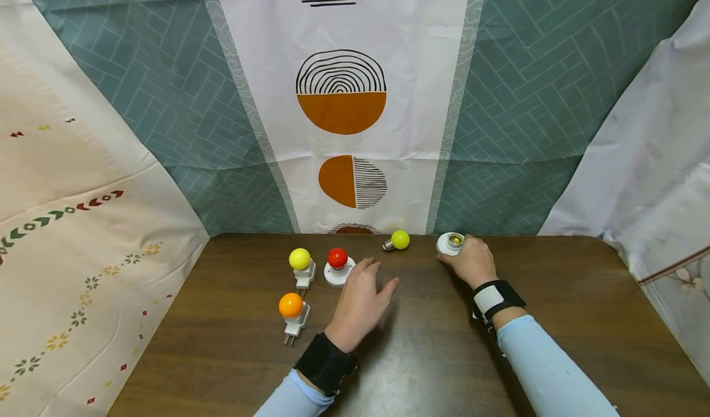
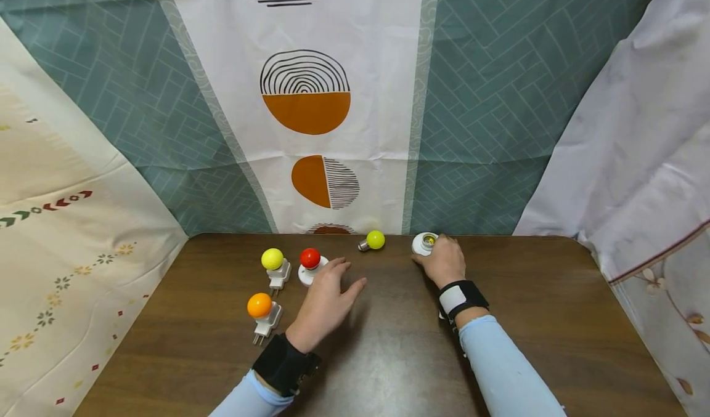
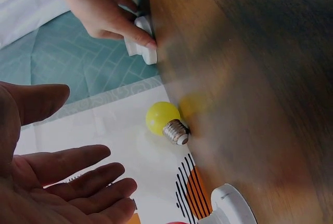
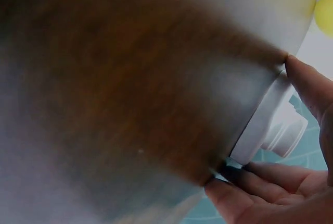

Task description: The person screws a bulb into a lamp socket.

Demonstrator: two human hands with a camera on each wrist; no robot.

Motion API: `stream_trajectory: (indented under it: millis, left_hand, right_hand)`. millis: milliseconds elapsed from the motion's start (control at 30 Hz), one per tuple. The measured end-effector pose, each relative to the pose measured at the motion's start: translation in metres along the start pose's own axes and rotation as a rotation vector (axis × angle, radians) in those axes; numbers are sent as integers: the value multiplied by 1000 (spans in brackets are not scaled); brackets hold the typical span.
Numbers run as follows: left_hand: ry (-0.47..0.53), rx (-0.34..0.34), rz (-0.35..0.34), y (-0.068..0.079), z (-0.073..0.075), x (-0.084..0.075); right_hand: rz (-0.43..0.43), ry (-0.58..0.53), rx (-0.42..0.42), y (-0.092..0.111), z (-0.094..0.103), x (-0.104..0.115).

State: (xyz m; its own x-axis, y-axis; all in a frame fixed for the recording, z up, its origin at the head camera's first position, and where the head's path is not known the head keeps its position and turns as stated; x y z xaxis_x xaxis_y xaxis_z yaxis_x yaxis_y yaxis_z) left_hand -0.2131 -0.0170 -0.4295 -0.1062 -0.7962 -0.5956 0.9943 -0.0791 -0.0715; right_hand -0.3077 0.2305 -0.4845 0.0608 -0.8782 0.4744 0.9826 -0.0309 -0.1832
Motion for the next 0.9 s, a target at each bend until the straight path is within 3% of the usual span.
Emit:
stream_trajectory:
  millis: [367, 600, 900]
  left_hand:
    - [-4, -10, -18, 0, 0, -1]
    - [3, 1, 4, -1, 1, 0]
    - [18, -15, -6, -4, 6, -1]
  right_hand:
    - [24, -37, -15, 0, 2, -5]
    - [22, -92, -35, 7, 9, -10]
    - [0, -128, -1, 24, 20, -7]
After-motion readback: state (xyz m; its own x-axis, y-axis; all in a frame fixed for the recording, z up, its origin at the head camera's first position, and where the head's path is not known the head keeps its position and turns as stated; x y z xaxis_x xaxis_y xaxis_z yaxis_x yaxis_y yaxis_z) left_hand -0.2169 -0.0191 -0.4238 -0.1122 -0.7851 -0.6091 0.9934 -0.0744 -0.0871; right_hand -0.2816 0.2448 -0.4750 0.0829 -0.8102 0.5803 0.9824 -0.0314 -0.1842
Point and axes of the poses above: each hand's wrist, its own y-axis away from the middle knuckle, its own z-axis out of the back of the hand, x = y × z, the point moved 6 cm from there along -y, towards the middle knuckle, and after that the axes turned 5 degrees about z, right-handed, at the moved point
